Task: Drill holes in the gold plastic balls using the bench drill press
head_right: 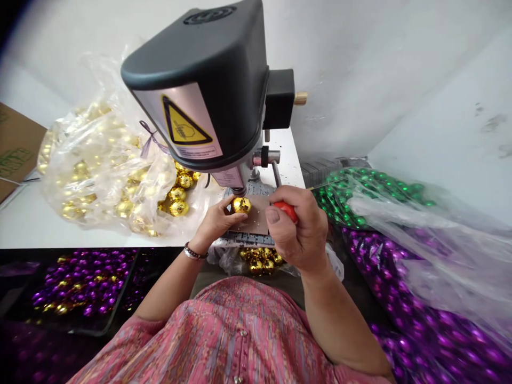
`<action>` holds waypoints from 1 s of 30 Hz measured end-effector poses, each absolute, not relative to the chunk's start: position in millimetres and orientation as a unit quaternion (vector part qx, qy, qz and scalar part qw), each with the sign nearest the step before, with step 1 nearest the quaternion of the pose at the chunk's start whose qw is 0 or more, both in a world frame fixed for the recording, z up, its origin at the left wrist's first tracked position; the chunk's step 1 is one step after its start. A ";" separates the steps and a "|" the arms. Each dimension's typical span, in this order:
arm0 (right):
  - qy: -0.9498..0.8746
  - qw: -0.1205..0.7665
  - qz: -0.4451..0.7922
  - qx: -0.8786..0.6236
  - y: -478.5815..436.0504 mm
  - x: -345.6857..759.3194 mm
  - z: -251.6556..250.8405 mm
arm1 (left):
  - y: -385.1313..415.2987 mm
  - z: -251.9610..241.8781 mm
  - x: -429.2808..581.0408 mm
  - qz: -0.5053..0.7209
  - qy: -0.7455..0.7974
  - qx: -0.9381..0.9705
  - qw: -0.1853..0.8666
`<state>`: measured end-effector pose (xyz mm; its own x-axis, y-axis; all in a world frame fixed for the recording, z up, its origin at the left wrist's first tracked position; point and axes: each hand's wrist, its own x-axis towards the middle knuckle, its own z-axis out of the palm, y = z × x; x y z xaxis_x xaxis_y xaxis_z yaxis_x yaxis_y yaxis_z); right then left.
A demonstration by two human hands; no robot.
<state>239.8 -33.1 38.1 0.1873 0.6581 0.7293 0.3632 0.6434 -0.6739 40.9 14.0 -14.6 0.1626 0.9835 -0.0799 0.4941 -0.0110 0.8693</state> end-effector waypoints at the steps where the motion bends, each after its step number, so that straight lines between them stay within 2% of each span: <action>1: -0.628 0.653 0.113 -0.407 -33.2 240.0 38.0 | 14.6 -15.5 42.5 0.302 0.569 0.649 0.405; 8: -0.631 0.641 0.114 -0.422 -35.3 240.8 39.5 | 17.1 -23.2 50.8 0.320 0.535 0.686 0.375; 12: -0.628 0.646 0.107 -0.421 -34.8 240.2 40.2 | 17.3 -20.1 45.2 0.297 0.543 0.663 0.422; 18: -0.627 0.657 0.105 -0.406 -33.5 239.3 41.8 | 17.1 -18.2 35.6 0.325 0.532 0.594 0.508; 30: -0.640 0.645 0.091 -0.408 -34.2 239.4 46.4 | 19.3 -18.8 37.7 0.322 0.542 0.594 0.500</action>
<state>239.4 -34.2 46.4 0.1652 0.6403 0.7502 0.4045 0.6497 -0.6436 37.7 19.3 -18.8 0.2053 0.9656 -0.1599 0.3220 0.0877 0.9427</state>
